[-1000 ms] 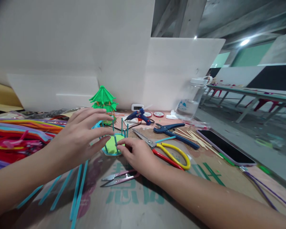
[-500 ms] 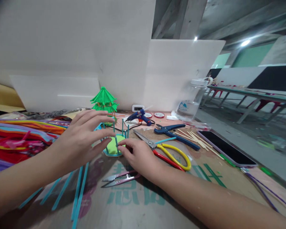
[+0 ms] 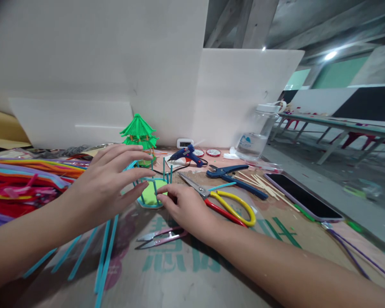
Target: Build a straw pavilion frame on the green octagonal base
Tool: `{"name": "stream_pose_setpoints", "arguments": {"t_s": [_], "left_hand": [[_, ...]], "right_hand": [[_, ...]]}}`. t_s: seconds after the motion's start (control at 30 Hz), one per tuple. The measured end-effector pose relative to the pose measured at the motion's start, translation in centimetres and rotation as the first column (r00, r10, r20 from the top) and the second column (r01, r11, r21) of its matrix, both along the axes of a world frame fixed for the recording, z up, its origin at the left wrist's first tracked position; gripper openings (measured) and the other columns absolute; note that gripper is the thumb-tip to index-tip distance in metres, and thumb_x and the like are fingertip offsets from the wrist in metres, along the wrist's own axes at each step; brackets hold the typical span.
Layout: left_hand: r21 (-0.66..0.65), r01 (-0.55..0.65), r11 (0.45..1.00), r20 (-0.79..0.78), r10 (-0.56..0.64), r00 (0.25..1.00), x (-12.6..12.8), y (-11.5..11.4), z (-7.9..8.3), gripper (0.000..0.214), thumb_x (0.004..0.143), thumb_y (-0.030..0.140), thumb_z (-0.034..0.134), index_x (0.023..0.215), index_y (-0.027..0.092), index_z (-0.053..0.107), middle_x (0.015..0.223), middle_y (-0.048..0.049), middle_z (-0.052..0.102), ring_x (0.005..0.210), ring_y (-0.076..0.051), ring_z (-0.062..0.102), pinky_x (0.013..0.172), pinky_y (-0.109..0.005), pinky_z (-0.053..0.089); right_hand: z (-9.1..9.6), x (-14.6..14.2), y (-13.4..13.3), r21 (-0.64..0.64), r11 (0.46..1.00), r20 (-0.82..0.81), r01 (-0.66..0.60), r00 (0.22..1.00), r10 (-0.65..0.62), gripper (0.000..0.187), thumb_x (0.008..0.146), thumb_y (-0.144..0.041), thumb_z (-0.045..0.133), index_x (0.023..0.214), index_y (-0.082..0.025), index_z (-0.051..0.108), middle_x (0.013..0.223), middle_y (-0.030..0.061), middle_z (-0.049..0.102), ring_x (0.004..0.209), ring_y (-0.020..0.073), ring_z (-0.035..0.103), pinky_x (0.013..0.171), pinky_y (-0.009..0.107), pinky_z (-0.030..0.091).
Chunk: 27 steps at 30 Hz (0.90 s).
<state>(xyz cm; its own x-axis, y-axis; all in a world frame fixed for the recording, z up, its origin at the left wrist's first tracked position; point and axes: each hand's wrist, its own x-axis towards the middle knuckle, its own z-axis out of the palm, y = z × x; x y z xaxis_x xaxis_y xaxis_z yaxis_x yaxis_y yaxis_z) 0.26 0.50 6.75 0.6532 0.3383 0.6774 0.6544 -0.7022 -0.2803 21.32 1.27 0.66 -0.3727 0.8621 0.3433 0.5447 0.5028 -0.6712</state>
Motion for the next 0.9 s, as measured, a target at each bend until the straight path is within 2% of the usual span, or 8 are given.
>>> {"name": "stream_pose_setpoints", "arguments": {"t_s": [0.2, 0.5, 0.73, 0.8, 0.87, 0.9], "left_hand": [[0.007, 0.009, 1.000, -0.022, -0.009, 1.000, -0.2, 0.2, 0.0, 0.013, 0.094, 0.018, 0.058, 0.098, 0.020, 0.071, 0.126, -0.0093, 0.066, 0.130, -0.031, 0.053, 0.110, -0.053, 0.041], [-0.004, 0.007, 1.000, -0.032, -0.007, 0.999, -0.2, 0.1, 0.1, 0.016, 0.096, 0.019, 0.056, 0.098, 0.022, 0.072, 0.127, -0.0084, 0.066, 0.130, -0.032, 0.053, 0.110, -0.053, 0.041], [0.008, -0.019, 1.000, 0.008, 0.019, 1.000, -0.1, 0.0, 0.4, 0.018, 0.096, 0.020, 0.056, 0.111, 0.021, 0.066, 0.128, -0.0082, 0.066, 0.129, -0.032, 0.054, 0.109, -0.053, 0.041], [0.010, -0.013, 1.000, 0.035, 0.013, 0.999, -0.1, -0.1, 0.7, 0.013, 0.095, 0.022, 0.057, 0.106, 0.018, 0.064, 0.124, -0.0101, 0.066, 0.125, -0.031, 0.056, 0.108, -0.052, 0.042], [0.013, -0.001, 1.000, 0.070, 0.000, 0.998, -0.2, -0.2, 1.0, 0.005, 0.094, 0.022, 0.059, 0.093, 0.017, 0.060, 0.113, -0.0107, 0.068, 0.115, -0.029, 0.060, 0.103, -0.049, 0.046], [0.014, 0.004, 1.000, 0.083, -0.005, 0.997, -0.3, -0.2, 1.2, 0.009, 0.094, 0.022, 0.060, 0.086, 0.017, 0.058, 0.106, -0.0098, 0.068, 0.109, -0.027, 0.062, 0.100, -0.047, 0.048]], "right_hand": [[0.1, -0.1, -0.1, -0.008, 1.000, 0.019, 0.005, 1.000, -0.005, 0.024, 0.093, -0.033, 0.056, 0.099, -0.019, 0.075, 0.076, 0.0011, 0.072, 0.068, 0.0150, 0.059, 0.065, 0.027, 0.043], [0.1, 0.0, 0.0, 0.000, 1.000, 0.017, -0.001, 1.000, 0.001, 0.024, 0.094, -0.032, 0.056, 0.101, -0.020, 0.075, 0.078, 0.0013, 0.072, 0.070, 0.0150, 0.060, 0.066, 0.026, 0.043], [0.0, -0.1, 0.0, -0.020, 1.000, 0.015, 0.021, 1.000, -0.020, 0.025, 0.093, -0.033, 0.056, 0.102, -0.020, 0.074, 0.073, 0.0001, 0.069, 0.065, 0.0138, 0.056, 0.060, 0.025, 0.040], [0.0, -0.1, -0.1, -0.040, 0.999, 0.009, 0.022, 1.000, -0.022, 0.025, 0.093, -0.033, 0.056, 0.102, -0.020, 0.074, 0.070, -0.0006, 0.067, 0.062, 0.0131, 0.054, 0.057, 0.025, 0.038], [0.1, -0.1, -0.2, -0.046, 0.999, 0.002, 0.028, 1.000, -0.028, 0.024, 0.093, -0.034, 0.056, 0.103, -0.020, 0.073, 0.067, -0.0018, 0.064, 0.060, 0.0124, 0.052, 0.055, 0.024, 0.036], [0.1, -0.1, -0.2, -0.042, 0.999, -0.002, 0.032, 0.999, -0.032, 0.024, 0.093, -0.035, 0.056, 0.103, -0.020, 0.073, 0.066, -0.0026, 0.061, 0.059, 0.0120, 0.051, 0.054, 0.024, 0.035]]}}
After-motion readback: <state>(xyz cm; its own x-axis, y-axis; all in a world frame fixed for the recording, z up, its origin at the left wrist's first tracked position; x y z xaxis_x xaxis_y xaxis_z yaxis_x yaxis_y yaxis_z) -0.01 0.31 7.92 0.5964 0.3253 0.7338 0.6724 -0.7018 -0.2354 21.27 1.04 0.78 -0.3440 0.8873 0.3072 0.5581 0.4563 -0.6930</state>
